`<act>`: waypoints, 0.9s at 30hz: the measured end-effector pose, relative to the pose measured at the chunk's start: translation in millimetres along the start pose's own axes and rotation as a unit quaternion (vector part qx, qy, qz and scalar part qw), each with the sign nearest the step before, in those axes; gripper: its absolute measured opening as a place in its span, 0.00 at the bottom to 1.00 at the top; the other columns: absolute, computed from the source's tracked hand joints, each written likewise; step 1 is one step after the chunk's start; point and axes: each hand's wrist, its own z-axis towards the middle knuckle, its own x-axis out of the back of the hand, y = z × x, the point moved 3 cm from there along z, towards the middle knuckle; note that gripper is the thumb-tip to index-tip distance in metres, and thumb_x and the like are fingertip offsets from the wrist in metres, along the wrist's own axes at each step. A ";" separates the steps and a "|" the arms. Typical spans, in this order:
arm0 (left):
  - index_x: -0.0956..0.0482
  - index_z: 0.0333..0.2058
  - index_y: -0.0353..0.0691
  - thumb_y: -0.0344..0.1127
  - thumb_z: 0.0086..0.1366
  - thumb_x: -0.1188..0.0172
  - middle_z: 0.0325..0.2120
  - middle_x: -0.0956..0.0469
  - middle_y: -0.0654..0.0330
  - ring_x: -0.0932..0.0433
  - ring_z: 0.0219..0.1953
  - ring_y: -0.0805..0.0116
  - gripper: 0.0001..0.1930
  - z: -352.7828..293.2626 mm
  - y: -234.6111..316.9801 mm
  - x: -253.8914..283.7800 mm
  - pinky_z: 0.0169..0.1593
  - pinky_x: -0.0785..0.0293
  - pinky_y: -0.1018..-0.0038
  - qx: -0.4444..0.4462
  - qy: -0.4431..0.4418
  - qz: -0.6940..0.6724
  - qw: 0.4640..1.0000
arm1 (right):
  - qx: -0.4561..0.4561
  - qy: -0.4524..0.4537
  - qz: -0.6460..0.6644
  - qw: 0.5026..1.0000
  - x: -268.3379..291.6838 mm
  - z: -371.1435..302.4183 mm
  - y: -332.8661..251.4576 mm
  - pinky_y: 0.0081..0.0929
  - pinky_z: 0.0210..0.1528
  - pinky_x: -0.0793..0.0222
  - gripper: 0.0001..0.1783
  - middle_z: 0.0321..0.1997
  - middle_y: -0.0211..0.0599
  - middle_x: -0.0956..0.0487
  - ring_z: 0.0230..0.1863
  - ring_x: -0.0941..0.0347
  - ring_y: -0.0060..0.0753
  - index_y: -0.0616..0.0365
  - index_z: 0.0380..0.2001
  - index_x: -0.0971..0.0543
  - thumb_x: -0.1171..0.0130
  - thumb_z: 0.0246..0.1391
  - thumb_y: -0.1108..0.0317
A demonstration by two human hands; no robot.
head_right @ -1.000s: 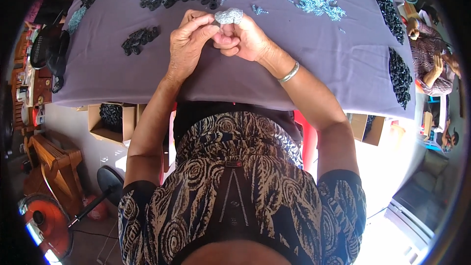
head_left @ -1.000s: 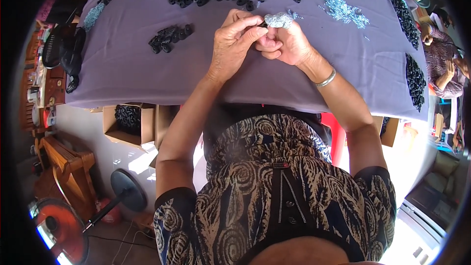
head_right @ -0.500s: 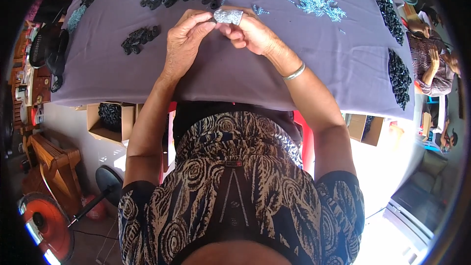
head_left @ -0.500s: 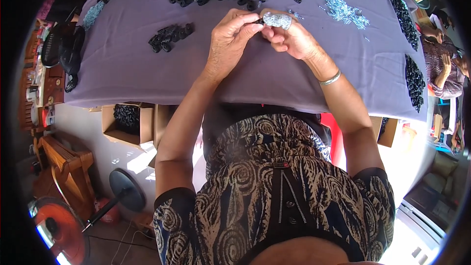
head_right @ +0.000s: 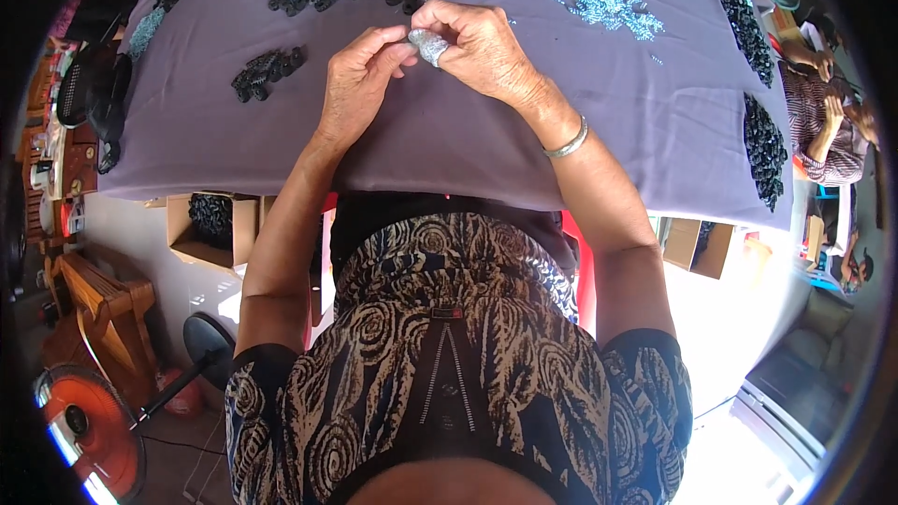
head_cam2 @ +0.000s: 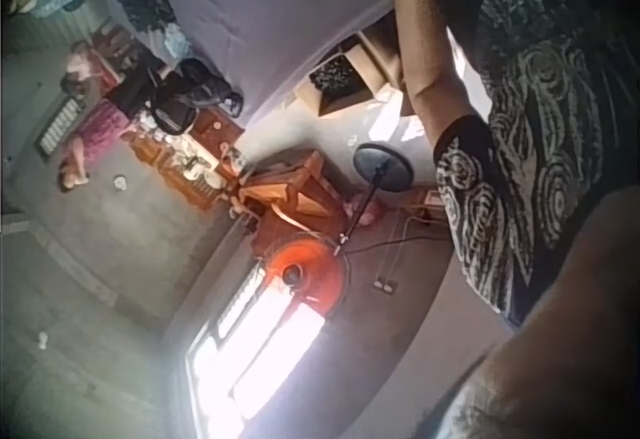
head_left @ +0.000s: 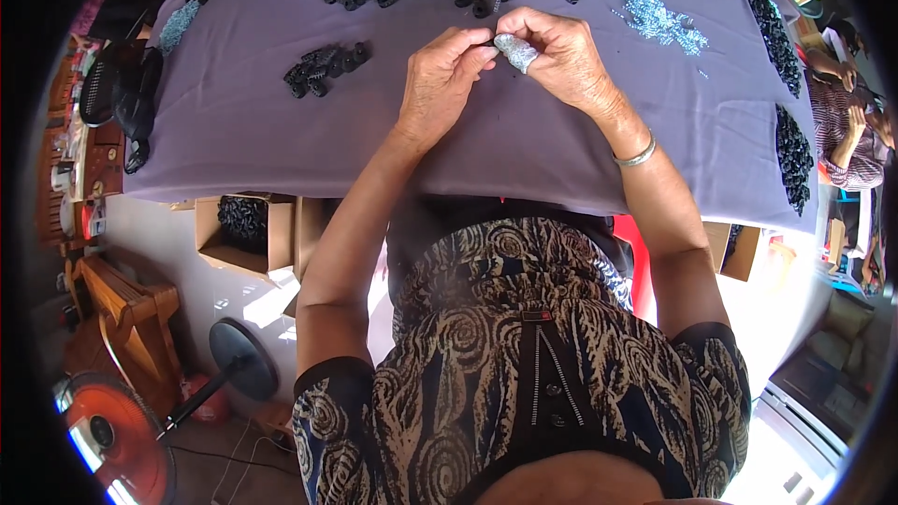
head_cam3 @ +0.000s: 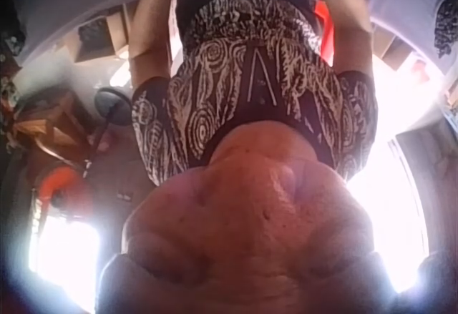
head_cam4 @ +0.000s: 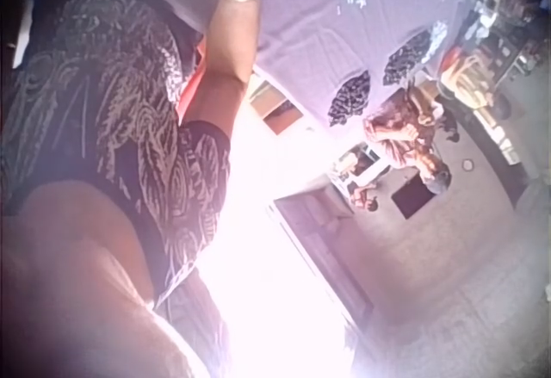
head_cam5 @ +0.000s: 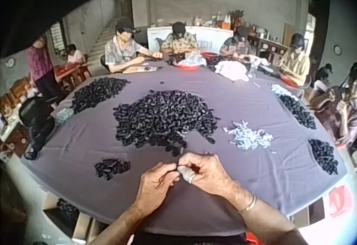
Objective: Assembling small black plastic parts by attaching white components on a workshop table.
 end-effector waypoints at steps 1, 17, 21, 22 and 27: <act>0.24 0.44 0.33 0.26 0.63 0.44 0.31 0.23 0.60 0.24 0.30 0.76 0.11 -0.6 -1.1 0.7 0.33 0.28 0.81 -0.006 0.001 0.009 1.000 | -0.009 -0.007 -0.025 1.000 0.7 0.6 -3.3 0.20 0.32 0.28 0.07 0.25 0.32 0.20 0.29 0.24 0.17 0.59 0.33 0.22 0.38 0.49 0.74; 0.22 0.42 0.34 0.24 0.62 0.44 0.27 0.26 0.62 0.25 0.26 0.76 0.10 0.0 -2.2 1.3 0.31 0.28 0.81 0.002 -0.015 0.063 0.998 | -0.046 -0.068 -0.066 0.994 3.1 1.9 4.1 0.26 0.30 0.29 0.08 0.25 0.38 0.21 0.26 0.24 0.29 0.57 0.35 0.22 0.39 0.49 0.74; 0.22 0.42 0.35 0.24 0.61 0.44 0.26 0.27 0.62 0.25 0.26 0.76 0.10 0.0 -5.3 1.1 0.30 0.28 0.80 -0.026 -0.009 0.082 0.996 | -0.013 -0.083 -0.088 0.993 1.0 1.8 6.0 0.26 0.28 0.32 0.09 0.24 0.37 0.23 0.24 0.28 0.30 0.57 0.35 0.23 0.40 0.49 0.75; 0.22 0.42 0.35 0.23 0.61 0.44 0.26 0.27 0.62 0.25 0.26 0.75 0.10 -0.4 -5.7 0.9 0.30 0.27 0.80 -0.049 -0.012 0.110 0.993 | 0.010 -0.080 -0.096 0.992 0.5 1.6 5.7 0.23 0.26 0.34 0.08 0.23 0.34 0.25 0.21 0.32 0.25 0.58 0.35 0.24 0.39 0.49 0.74; 0.22 0.41 0.35 0.22 0.60 0.45 0.27 0.26 0.61 0.24 0.26 0.74 0.10 0.6 -5.3 1.3 0.29 0.26 0.80 -0.081 -0.022 0.180 0.980 | 0.084 -0.057 -0.134 0.986 -3.3 -1.1 7.3 0.29 0.28 0.31 0.08 0.27 0.38 0.23 0.25 0.27 0.37 0.57 0.35 0.24 0.40 0.50 0.75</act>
